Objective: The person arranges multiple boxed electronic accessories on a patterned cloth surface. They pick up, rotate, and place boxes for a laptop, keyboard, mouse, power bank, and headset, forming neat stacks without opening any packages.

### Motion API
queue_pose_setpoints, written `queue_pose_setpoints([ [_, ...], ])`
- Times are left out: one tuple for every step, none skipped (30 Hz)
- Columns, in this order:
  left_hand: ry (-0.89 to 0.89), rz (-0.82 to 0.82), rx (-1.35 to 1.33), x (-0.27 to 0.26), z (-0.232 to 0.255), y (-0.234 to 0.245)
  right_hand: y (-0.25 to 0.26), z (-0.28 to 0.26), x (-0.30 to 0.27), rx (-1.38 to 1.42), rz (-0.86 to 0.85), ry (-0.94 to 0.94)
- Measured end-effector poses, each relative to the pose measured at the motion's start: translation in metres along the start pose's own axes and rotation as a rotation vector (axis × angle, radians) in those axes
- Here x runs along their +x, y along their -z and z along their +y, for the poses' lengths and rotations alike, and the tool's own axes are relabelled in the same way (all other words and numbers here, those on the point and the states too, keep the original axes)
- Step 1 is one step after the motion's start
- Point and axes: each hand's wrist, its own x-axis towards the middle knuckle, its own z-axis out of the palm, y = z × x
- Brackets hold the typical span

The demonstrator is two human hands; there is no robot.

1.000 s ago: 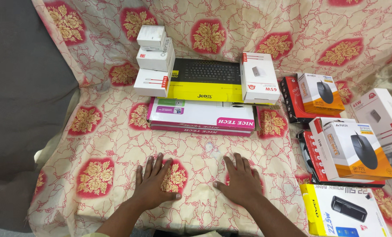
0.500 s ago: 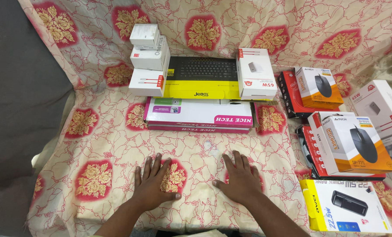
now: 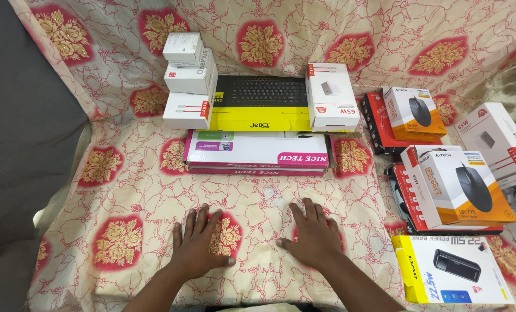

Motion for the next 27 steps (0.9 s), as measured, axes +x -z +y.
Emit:
queue_pose_setpoints([
  [0.0, 0.004, 0.012, -0.001, 0.002, 0.003, 0.001, 0.0, 0.0, 0.002, -0.014, -0.009],
  [0.003, 0.008, 0.024, -0.002, 0.003, 0.005, 0.002, -0.001, 0.001, 0.003, -0.027, -0.015],
  [0.006, 0.012, 0.035, -0.004, 0.005, 0.009, 0.003, -0.001, 0.002, 0.004, -0.041, -0.021],
  [0.018, 0.014, 0.053, -0.005, 0.007, 0.012, 0.005, -0.001, 0.003, 0.002, -0.056, -0.011],
  [0.029, 0.015, 0.071, -0.005, 0.009, 0.017, 0.008, 0.0, 0.005, 0.0, -0.07, -0.001],
  [0.041, 0.015, 0.088, -0.005, 0.012, 0.02, 0.01, 0.001, 0.007, -0.003, -0.085, 0.008],
  [0.059, 0.012, 0.1, -0.003, 0.015, 0.024, 0.012, 0.003, 0.009, 0.037, -0.085, -0.005],
  [0.073, 0.009, 0.114, -0.002, 0.02, 0.028, 0.015, 0.005, 0.011, 0.077, -0.083, -0.02],
  [0.088, 0.006, 0.127, 0.0, 0.024, 0.031, 0.018, 0.008, 0.011, 0.118, -0.082, -0.035],
  [0.089, 0.01, 0.117, 0.003, 0.028, 0.036, 0.02, 0.011, 0.011, 0.12, -0.039, -0.02],
  [0.09, 0.013, 0.106, 0.005, 0.033, 0.04, 0.024, 0.016, 0.01, 0.122, 0.004, -0.005],
  [0.086, 0.018, 0.095, 0.009, 0.038, 0.045, 0.027, 0.019, 0.01, 0.122, 0.05, 0.007],
  [0.065, 0.041, 0.077, 0.012, 0.044, 0.049, 0.029, 0.021, 0.01, 0.127, 0.066, 0.0],
  [0.04, 0.059, 0.062, 0.016, 0.05, 0.053, 0.032, 0.026, 0.008, 0.134, 0.081, -0.013],
  [0.014, 0.076, 0.047, 0.019, 0.056, 0.055, 0.034, 0.03, 0.008, 0.141, 0.096, -0.026],
  [-0.016, 0.084, 0.025, 0.022, 0.064, 0.057, 0.035, 0.035, 0.007, 0.171, 0.141, -0.019],
  [-0.045, 0.09, 0.004, 0.025, 0.071, 0.058, 0.035, 0.04, 0.006, 0.2, 0.186, -0.013],
  [-0.075, 0.091, -0.014, 0.028, 0.079, 0.058, 0.034, 0.045, 0.004, 0.233, 0.227, -0.011],
  [-0.102, 0.08, -0.024, 0.029, 0.086, 0.056, 0.032, 0.05, 0.002, 0.259, 0.275, -0.003],
  [-0.127, 0.07, -0.035, 0.031, 0.094, 0.054, 0.031, 0.056, 0.0, 0.284, 0.324, 0.006],
  [-0.152, 0.06, -0.046, 0.032, 0.102, 0.051, 0.031, 0.062, -0.002, 0.308, 0.373, 0.016],
  [-0.194, 0.066, -0.049, 0.033, 0.11, 0.049, 0.031, 0.069, -0.004, 0.323, 0.448, 0.043],
  [-0.237, 0.072, -0.053, 0.034, 0.118, 0.046, 0.033, 0.076, -0.008, 0.336, 0.523, 0.07],
  [-0.277, 0.08, -0.058, 0.035, 0.125, 0.044, 0.035, 0.083, -0.01, 0.349, 0.597, 0.1],
  [-0.286, 0.057, -0.07, 0.035, 0.131, 0.043, 0.039, 0.091, -0.013, 0.351, 0.66, 0.096],
  [-0.294, 0.038, -0.083, 0.036, 0.138, 0.041, 0.045, 0.1, -0.016, 0.352, 0.725, 0.094],
  [-0.303, 0.018, -0.096, 0.036, 0.145, 0.04, 0.052, 0.111, -0.018, 0.353, 0.79, 0.092],
])
